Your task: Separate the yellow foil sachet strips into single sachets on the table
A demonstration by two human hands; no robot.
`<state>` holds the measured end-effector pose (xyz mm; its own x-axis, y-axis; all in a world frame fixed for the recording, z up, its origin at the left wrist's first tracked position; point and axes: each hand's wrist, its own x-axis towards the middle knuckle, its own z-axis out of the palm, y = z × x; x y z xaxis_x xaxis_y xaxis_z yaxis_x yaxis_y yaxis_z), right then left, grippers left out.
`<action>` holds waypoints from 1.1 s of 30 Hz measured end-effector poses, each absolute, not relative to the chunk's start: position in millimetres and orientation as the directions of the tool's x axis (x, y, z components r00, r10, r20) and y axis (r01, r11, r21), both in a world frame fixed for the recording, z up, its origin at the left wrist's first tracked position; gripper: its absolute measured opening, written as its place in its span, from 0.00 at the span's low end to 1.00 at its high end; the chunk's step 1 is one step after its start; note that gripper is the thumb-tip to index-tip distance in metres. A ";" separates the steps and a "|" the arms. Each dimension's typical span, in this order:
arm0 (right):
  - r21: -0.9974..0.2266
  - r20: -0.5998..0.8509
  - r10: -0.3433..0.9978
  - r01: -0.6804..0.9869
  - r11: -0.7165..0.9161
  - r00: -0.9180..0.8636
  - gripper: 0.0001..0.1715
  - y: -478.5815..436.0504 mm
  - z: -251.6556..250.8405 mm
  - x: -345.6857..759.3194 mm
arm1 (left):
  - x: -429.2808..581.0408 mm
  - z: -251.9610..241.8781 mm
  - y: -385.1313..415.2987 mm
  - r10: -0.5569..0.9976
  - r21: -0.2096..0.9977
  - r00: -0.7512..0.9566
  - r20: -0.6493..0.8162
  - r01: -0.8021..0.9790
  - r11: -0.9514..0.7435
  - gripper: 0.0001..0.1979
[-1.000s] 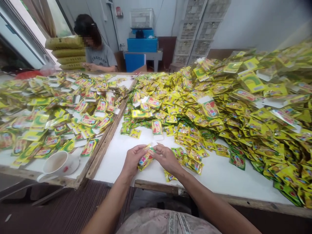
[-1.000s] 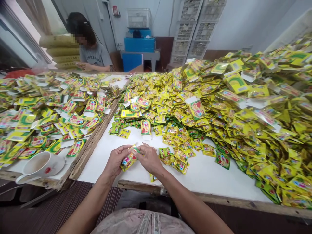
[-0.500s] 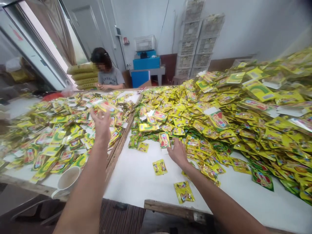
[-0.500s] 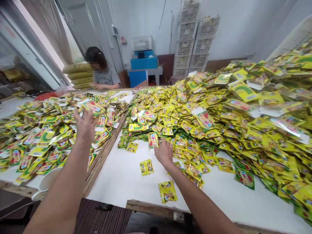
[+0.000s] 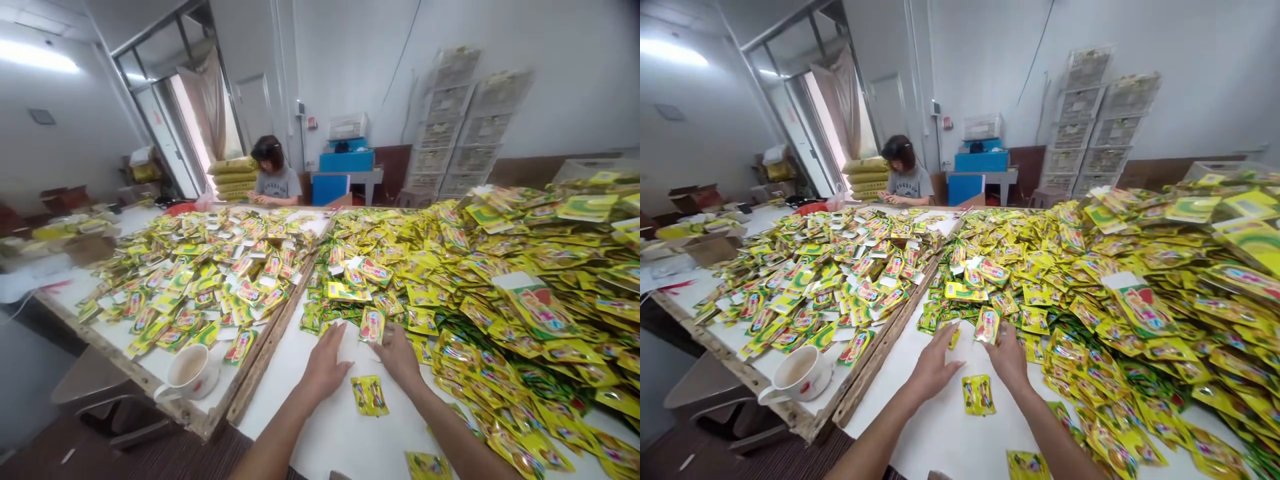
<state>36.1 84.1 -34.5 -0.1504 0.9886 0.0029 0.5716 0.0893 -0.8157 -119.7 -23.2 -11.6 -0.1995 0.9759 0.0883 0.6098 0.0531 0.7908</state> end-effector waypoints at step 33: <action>-0.979 -0.202 0.787 0.151 -0.139 -0.583 0.19 39.0 2.6 8.5 | -151.0 -23.9 -90.2 0.912 0.968 -0.325 -0.251 -0.059 0.246 0.17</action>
